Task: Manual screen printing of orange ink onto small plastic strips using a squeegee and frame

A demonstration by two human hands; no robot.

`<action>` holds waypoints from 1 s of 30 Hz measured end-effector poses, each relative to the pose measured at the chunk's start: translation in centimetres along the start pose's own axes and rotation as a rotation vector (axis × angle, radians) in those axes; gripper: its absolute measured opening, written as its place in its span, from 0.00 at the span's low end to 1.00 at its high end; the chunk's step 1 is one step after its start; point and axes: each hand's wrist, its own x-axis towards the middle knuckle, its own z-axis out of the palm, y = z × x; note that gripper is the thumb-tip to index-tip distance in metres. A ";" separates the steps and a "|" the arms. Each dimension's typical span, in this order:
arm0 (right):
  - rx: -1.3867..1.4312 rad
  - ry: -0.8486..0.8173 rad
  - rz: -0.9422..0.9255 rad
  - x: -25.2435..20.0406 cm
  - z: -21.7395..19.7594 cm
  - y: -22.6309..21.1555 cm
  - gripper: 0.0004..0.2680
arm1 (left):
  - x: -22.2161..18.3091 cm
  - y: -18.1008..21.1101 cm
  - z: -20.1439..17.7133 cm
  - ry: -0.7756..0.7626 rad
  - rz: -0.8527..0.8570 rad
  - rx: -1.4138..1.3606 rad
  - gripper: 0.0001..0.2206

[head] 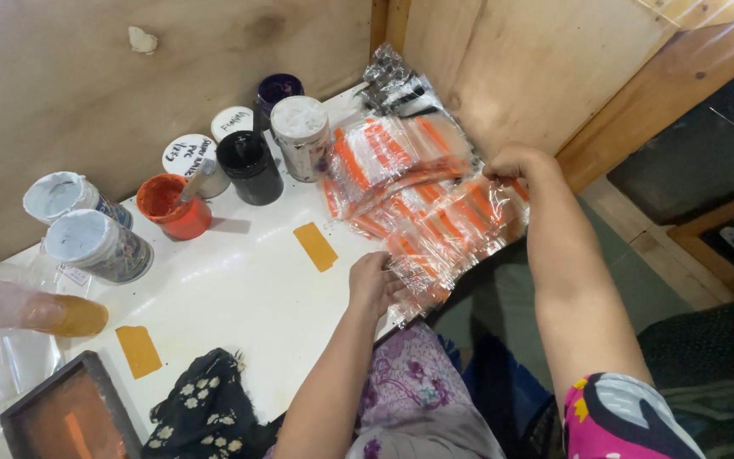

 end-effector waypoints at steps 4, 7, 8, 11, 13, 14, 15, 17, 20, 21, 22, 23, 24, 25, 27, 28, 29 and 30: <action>0.001 -0.013 0.007 3.3 0.9 1.0 0.07 | -2.7 2.2 1.4 0.033 -0.007 0.001 0.06; 0.082 -0.036 0.020 2.7 1.6 -0.3 0.07 | 0.2 1.0 0.6 0.039 0.013 -0.001 0.06; -0.122 -0.026 0.019 2.9 1.9 -0.1 0.10 | 0.6 0.8 0.5 0.044 0.022 0.071 0.07; -0.402 -0.021 -0.003 1.9 2.4 -0.8 0.18 | -0.7 2.1 0.7 0.064 0.052 0.220 0.09; -0.475 -0.031 -0.021 0.0 2.2 -1.6 0.24 | -3.0 3.5 1.1 0.081 0.067 0.300 0.11; -0.500 -0.049 -0.048 -1.0 1.7 -2.4 0.25 | -4.2 4.3 1.4 0.092 0.163 0.458 0.15; -0.524 -0.066 -0.076 -2.1 1.3 -3.2 0.25 | -5.5 5.2 1.6 0.101 0.258 0.616 0.20; -0.503 -0.026 -0.073 -2.6 1.4 -2.9 0.28 | -5.3 5.4 0.3 0.121 0.310 0.826 0.21; -0.462 0.042 -0.123 -1.7 1.8 -1.7 0.35 | -6.6 6.5 -2.8 0.165 0.388 1.111 0.23; -0.429 0.077 -0.162 -1.2 2.0 -1.3 0.39 | -7.3 6.9 -4.1 0.175 0.421 1.196 0.24; -0.444 0.061 -0.194 -4.0 1.5 -3.6 0.39 | -7.0 6.4 -6.2 0.210 0.414 1.177 0.24; -0.420 0.098 -0.109 -7.0 0.9 -5.9 0.36 | -6.9 5.9 -8.5 0.286 0.477 1.178 0.23; -0.398 0.138 -0.038 -9.8 0.4 -8.8 0.34 | -6.7 5.6 -10.9 0.377 0.542 1.172 0.22; -0.416 0.124 -0.084 -9.9 1.2 -9.0 0.34 | -7.4 5.7 -13.3 0.426 0.539 1.147 0.22; -0.547 0.527 -0.257 -9.9 2.7 -9.6 0.28 | -8.8 5.7 -18.3 0.589 0.833 1.267 0.18; -0.547 0.519 -0.299 -8.9 4.2 -10.4 0.28 | -9.8 5.9 -20.3 0.634 0.829 1.254 0.18; -0.490 0.554 -0.521 -8.0 5.6 -11.3 0.28 | -10.8 6.0 -22.2 0.731 0.865 1.309 0.18; -0.427 0.584 -0.739 -7.0 7.1 -12.0 0.28 | -11.8 5.9 -23.9 0.825 0.894 1.364 0.17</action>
